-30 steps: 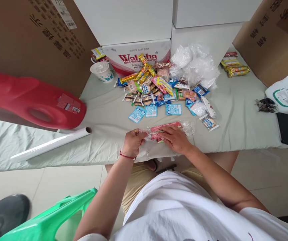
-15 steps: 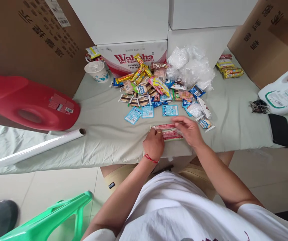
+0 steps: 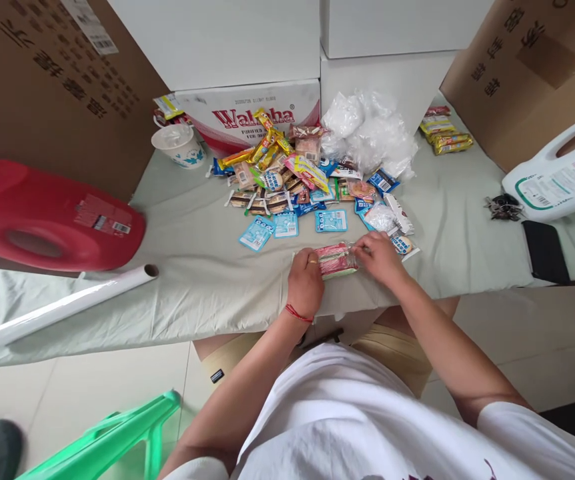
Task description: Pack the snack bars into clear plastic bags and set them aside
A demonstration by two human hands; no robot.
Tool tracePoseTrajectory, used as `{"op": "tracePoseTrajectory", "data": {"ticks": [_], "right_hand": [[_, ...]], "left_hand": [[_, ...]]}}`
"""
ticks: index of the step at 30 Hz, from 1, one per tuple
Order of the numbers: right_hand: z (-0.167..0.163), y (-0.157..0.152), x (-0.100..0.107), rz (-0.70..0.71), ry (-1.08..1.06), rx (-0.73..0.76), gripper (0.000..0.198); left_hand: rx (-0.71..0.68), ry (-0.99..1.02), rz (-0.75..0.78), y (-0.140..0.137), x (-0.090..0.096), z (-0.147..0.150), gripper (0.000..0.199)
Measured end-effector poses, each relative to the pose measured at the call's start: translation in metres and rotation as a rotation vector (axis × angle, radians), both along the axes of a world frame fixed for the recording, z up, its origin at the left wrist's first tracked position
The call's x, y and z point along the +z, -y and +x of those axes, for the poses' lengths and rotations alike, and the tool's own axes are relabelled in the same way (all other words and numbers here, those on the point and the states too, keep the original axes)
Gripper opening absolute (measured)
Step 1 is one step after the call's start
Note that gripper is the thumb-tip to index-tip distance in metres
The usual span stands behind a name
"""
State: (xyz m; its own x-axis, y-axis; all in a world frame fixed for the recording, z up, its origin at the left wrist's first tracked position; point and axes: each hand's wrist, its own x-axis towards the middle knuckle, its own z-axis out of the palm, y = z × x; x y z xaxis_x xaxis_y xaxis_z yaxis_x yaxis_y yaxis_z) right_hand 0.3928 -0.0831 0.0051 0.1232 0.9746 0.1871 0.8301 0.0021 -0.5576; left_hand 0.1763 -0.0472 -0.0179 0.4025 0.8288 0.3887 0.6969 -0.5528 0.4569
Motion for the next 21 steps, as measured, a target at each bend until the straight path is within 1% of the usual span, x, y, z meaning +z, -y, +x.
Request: {"op": "tracePoseTrajectory", "data": {"ticks": [3,5,7,9,11,13,14,15,18,19,21], "right_hand": [[-0.004,-0.005,-0.007,-0.009,0.191,-0.067,0.027],[-0.006,0.001,-0.009,-0.004,0.281,-0.109,0.034],[-0.005,0.008,-0.008,-0.019,0.319,-0.130,0.040],[-0.001,0.015,-0.007,-0.035,0.286,-0.090,0.033],[0.005,0.017,-0.005,-0.011,0.203,-0.022,0.024],[0.009,0.017,-0.002,0.025,0.107,0.012,0.021],[0.010,0.015,0.001,0.020,0.063,0.011,0.020],[0.010,0.013,0.005,-0.013,0.024,0.003,0.021],[-0.004,0.003,0.024,-0.201,-0.014,-0.048,0.020],[-0.012,-0.001,0.031,-0.252,0.010,-0.066,0.019],[-0.035,-0.010,0.042,-0.304,0.100,-0.088,0.018]], "left_hand": [[-0.084,-0.021,0.067,0.008,-0.004,0.000,0.034],[-0.157,-0.083,0.091,0.014,-0.003,-0.001,0.035],[-0.195,-0.140,0.088,0.018,-0.001,-0.001,0.038],[-0.200,-0.178,0.085,0.020,0.000,-0.001,0.039],[-0.198,-0.203,0.093,0.019,0.001,-0.001,0.039],[-0.199,-0.217,0.098,0.019,0.001,-0.002,0.038],[-0.200,-0.220,0.097,0.020,0.001,-0.002,0.038],[-0.200,-0.221,0.096,0.020,0.001,-0.002,0.038],[-0.198,-0.207,0.085,0.023,-0.001,0.000,0.039],[-0.199,-0.200,0.081,0.023,-0.002,0.001,0.040],[-0.199,-0.182,0.065,0.024,-0.004,0.003,0.043]]}}
